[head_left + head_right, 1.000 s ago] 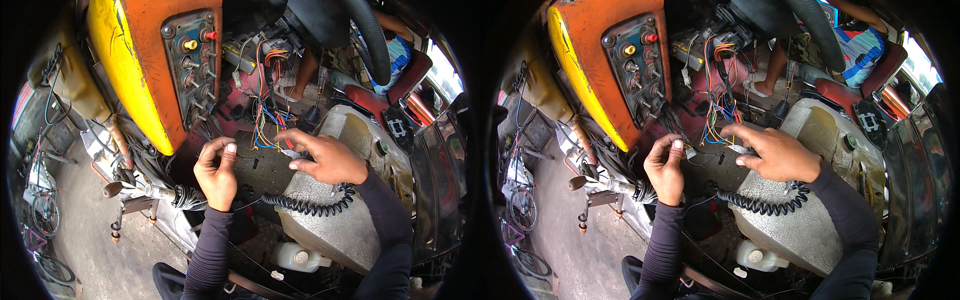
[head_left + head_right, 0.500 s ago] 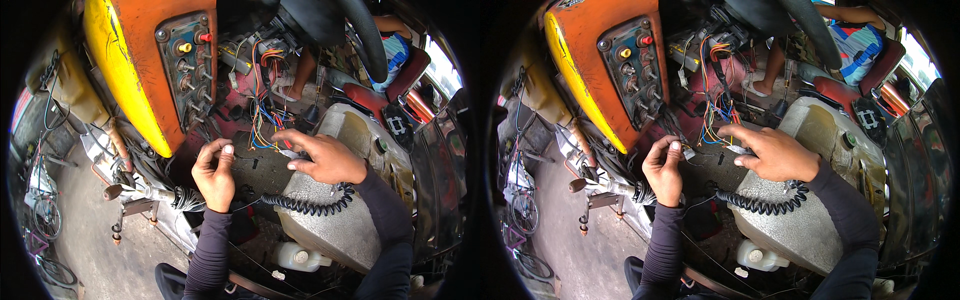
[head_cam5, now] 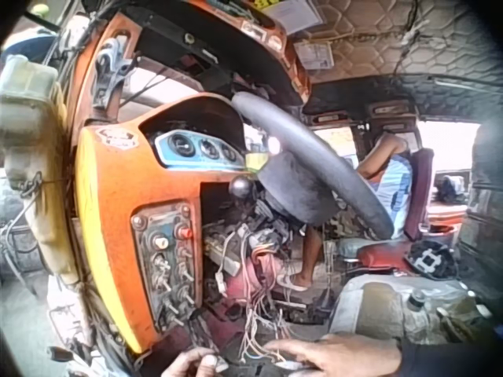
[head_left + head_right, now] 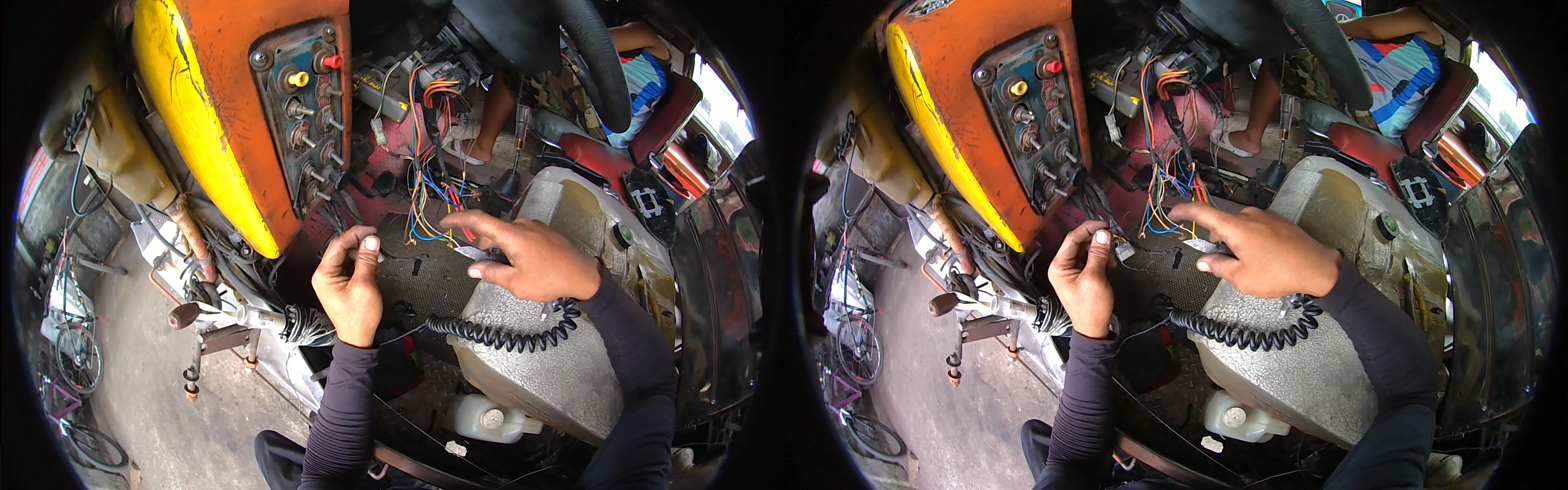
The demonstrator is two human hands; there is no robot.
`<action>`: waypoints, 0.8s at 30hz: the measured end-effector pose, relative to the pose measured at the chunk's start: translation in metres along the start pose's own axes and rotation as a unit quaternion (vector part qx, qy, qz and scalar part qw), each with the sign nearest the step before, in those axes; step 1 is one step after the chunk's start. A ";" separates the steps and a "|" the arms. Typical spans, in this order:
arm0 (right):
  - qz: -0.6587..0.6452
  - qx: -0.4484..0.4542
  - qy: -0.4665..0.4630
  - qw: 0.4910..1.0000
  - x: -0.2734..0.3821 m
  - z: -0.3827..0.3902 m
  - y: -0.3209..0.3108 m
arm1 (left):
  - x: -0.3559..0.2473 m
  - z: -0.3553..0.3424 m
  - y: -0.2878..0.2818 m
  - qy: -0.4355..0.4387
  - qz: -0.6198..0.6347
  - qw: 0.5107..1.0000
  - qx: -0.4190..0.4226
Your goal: The person works on a bundle of exposed wires inside the cabin of a vehicle, stripping insulation and twisting wire ends together by hand. The hands repeatedly select individual wires, strip them, and join them to other wires in the harness.
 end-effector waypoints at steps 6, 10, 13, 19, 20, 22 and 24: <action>0.065 -0.099 0.033 0.992 -0.067 0.008 -0.057 | -0.001 -0.003 0.000 0.014 -0.017 1.000 -0.010; 0.166 -0.205 0.131 0.956 -0.145 0.031 -0.106 | -0.004 -0.003 0.002 0.045 -0.057 0.997 -0.015; 0.215 -0.266 0.173 0.924 -0.194 0.051 -0.122 | -0.006 -0.002 0.004 0.078 -0.071 0.994 -0.013; 0.356 -0.255 0.248 0.864 -0.230 0.056 -0.106 | 0.000 -0.003 0.008 0.061 -0.062 0.996 -0.002; 0.362 -0.256 0.234 0.865 -0.226 0.056 -0.103 | 0.001 -0.003 0.008 0.059 -0.062 0.996 -0.004; 0.389 -0.281 0.213 0.851 -0.214 0.062 -0.098 | 0.002 -0.003 0.008 0.056 -0.069 0.996 -0.005; 0.391 -0.293 0.156 0.858 -0.200 0.065 -0.094 | 0.002 -0.003 0.009 0.054 -0.070 0.996 -0.006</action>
Point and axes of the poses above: each hand's wrist, its own z-axis away from the middle knuckle, its own y-axis out of the palm, x = y × z, the point moved 5 cm from there along -z, towards the middle knuckle, and after that the axes turned 10 degrees about -z, right-handed, at the moved point
